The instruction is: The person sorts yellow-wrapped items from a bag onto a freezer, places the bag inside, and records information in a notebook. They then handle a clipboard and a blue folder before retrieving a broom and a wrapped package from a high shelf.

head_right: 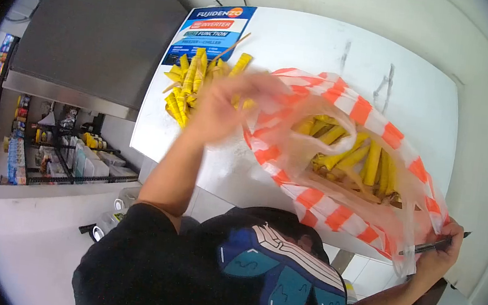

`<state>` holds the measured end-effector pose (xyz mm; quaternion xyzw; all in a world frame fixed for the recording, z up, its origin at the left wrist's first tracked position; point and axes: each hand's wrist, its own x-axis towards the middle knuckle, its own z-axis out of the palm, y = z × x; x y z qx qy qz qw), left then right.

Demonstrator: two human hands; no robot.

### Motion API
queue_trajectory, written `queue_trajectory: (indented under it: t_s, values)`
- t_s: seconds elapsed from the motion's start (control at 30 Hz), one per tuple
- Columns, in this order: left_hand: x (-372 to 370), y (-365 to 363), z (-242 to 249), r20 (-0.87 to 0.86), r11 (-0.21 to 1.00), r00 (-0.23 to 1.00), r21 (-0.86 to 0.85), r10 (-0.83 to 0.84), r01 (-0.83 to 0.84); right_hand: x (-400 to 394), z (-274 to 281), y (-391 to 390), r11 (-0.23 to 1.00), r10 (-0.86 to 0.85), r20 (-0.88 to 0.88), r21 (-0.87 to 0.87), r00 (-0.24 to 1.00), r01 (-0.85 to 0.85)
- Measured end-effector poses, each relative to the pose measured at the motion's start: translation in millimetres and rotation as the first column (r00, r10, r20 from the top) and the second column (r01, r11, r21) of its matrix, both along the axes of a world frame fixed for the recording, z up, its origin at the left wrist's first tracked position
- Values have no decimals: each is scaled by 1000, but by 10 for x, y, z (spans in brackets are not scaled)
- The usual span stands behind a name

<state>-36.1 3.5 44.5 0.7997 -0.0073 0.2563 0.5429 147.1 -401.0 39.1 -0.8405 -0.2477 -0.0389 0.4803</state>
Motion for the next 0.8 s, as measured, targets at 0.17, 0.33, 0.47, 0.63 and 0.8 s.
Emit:
queue_trajectory:
  t_s: [0.17,0.33,0.47,0.63,0.8]
  values:
    - [-728,1114,-621,-317,500,403,689,859,-525,-36,81,23,1000,24,-14,-19,1000,-24]
    - [-862,1313,-971,-446,554,329,649,832,-521,-173,196,149,1000,-22,-160,16,987,25]
    - [-949,1605,-1058,-564,541,312,297,764,-787,-175,186,208,1000,-18,2,0,1000,18]
    - [-1258,1276,-531,-307,391,861,-793,407,-467,-192,175,194,1000,-1,-73,27,997,3]
    - [-1034,331,157,62,414,987,-910,149,-5,-209,100,276,993,-65,-24,97,998,67]
